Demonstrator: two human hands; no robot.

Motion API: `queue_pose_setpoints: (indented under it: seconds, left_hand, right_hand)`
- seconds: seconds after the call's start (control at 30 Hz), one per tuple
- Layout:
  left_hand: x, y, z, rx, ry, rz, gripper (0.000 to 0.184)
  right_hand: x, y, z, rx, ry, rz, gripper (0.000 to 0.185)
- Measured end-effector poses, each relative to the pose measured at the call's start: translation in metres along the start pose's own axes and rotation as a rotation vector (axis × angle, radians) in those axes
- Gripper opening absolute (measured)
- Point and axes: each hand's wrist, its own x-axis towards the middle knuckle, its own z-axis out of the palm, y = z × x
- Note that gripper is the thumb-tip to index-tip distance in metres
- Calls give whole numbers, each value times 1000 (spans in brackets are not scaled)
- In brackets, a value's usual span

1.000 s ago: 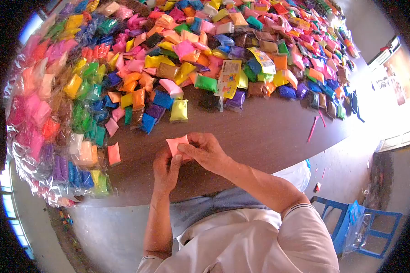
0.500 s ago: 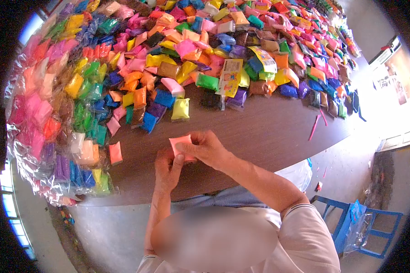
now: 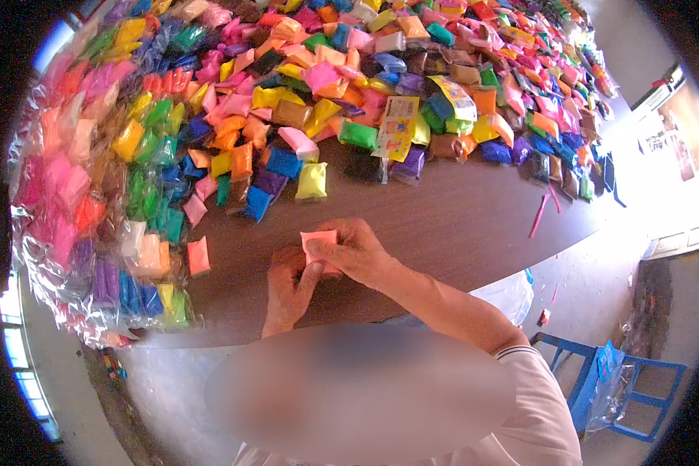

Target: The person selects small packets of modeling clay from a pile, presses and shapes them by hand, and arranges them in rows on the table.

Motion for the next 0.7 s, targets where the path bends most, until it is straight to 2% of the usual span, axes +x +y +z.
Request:
queue_pose_setpoints:
  seconds: [0.13, 0.2, 0.3, 0.4, 0.53, 0.63, 0.7]
  left_hand:
    - [-3, 2, 2, -169, 28, -158, 42]
    - [-5, -5, 5, -136, 43, -149, 41]
    - [-4, -5, 3, -117, 40, -143, 39]
    - [-4, -8, 3, -155, 3, -142, 39]
    - [-9, -19, 8, -191, 59, -172, 39]
    - [-7, 0, 5, -278, 127, -278, 39]
    - [-9, -8, 5, -254, 117, -230, 38]
  right_hand:
    - [-3, -1, 1, -8, 63, 7, 27]
    - [-5, -6, -3, 51, 86, 70, 29]
    - [-5, -4, -14, -78, -122, 68, 33]
    - [-5, -11, -9, -199, -179, 92, 32]
    - [-6, -4, -13, -174, -123, 145, 33]
    - [-7, -2, -14, -95, -110, 124, 33]
    - [-7, 1, -15, -69, -103, 111, 33]
